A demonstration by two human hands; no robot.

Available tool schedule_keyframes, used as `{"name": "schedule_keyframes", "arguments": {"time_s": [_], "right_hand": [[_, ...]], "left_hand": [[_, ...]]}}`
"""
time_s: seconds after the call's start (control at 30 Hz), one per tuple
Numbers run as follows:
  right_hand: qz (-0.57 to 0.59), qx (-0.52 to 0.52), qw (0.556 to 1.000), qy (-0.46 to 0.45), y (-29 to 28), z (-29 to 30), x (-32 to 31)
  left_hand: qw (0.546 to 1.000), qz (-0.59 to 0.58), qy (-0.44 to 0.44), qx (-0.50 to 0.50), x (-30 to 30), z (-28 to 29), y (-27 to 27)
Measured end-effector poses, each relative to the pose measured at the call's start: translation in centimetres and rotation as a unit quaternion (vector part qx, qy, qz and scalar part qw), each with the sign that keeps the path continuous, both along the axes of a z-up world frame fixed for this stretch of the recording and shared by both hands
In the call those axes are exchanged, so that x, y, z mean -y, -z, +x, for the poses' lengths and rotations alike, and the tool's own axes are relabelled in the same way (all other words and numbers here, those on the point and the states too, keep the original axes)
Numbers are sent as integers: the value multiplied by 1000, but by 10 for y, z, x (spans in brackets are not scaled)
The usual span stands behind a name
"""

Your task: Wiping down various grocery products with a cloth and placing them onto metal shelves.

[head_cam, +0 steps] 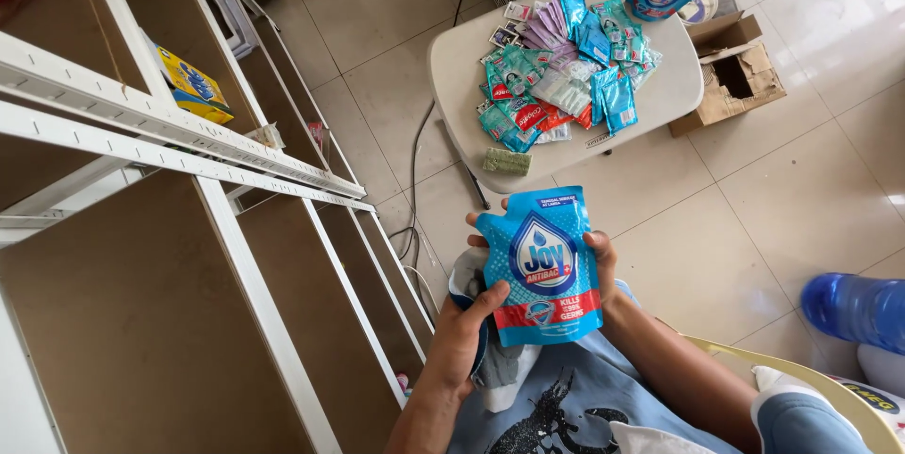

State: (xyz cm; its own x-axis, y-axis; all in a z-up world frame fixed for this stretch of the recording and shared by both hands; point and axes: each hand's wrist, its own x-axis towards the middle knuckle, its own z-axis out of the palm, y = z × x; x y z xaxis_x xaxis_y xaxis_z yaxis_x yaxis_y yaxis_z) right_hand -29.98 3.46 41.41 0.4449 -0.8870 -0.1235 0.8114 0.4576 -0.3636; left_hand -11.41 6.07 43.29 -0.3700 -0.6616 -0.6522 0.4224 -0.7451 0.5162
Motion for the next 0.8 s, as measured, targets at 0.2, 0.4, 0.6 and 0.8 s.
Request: {"name": "schedule_keyframes", "arguments": {"time_s": [0.2,0.4,0.6,0.8], "right_hand": [[77,-4,997,32,2,-20,-4],[29,13,995,97,-26,-32,9],[48,43,991,115,-26,-42,-8],[68,50,975,206,15,-73,-61]], "left_hand": [[992,6,-44,-121,-12,3,19],[972,136,-128,-140,-12,26,50],[950,-122,-283,50,-1,8,32],[833,-519,59,182,34,-70,-64]]}}
